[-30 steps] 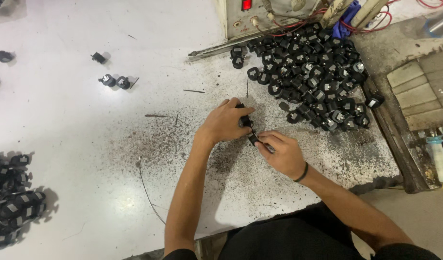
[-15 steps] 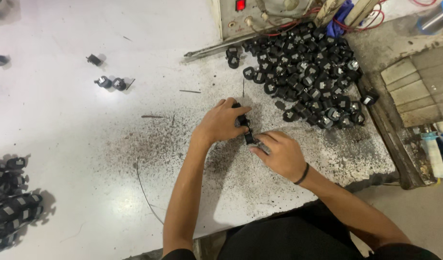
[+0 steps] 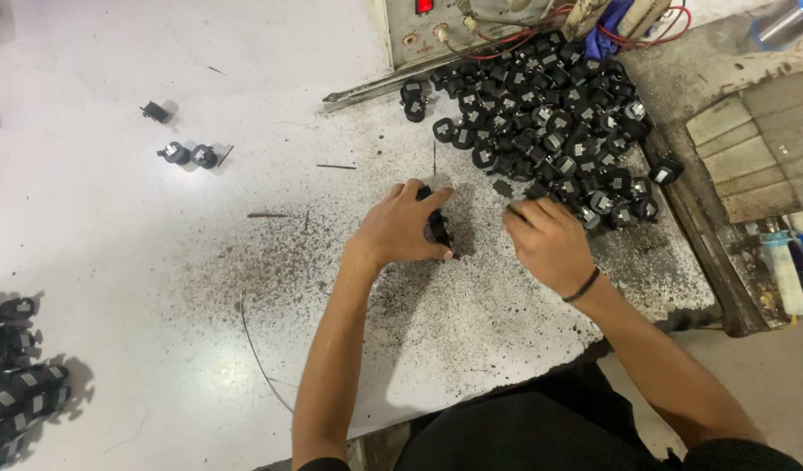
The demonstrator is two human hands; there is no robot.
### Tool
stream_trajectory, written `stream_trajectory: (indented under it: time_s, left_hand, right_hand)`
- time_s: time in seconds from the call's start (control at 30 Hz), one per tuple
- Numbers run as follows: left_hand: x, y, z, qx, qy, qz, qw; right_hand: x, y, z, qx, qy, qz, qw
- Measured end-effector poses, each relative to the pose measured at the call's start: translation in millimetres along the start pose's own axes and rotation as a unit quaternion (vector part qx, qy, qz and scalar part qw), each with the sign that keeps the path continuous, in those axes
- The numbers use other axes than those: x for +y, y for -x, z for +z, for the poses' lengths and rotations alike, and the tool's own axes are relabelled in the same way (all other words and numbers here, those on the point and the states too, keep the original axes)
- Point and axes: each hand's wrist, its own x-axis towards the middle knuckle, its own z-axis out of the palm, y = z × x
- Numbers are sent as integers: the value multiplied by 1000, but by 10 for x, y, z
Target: The person picks small black electronic components from piles and a plastic tray and arranges them in a grid on the workbench. They then use a soldering iron to solder the leads of the components row by row, working through the arranged grid.
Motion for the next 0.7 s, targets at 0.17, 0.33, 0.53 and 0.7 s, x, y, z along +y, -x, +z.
stream_trajectory:
  time_s: [0.17,0.33,0.53,0.7]
  left_hand:
    - [-17,-1,47,-3,8,-1,1000]
    - [-35,-10,73,12,1,10,1000]
    - [51,12,-20,-20,4,-11,1000]
    - [192,60,-57,-47,5,-35,998]
  right_hand:
    - [-405,280,117,-63,-341,96,933]
    - [-564,257,307,-33,-207,20,977]
    - [234,-228,278,89,118,-2,989]
    - [215,-181,190,21,-75,19,997]
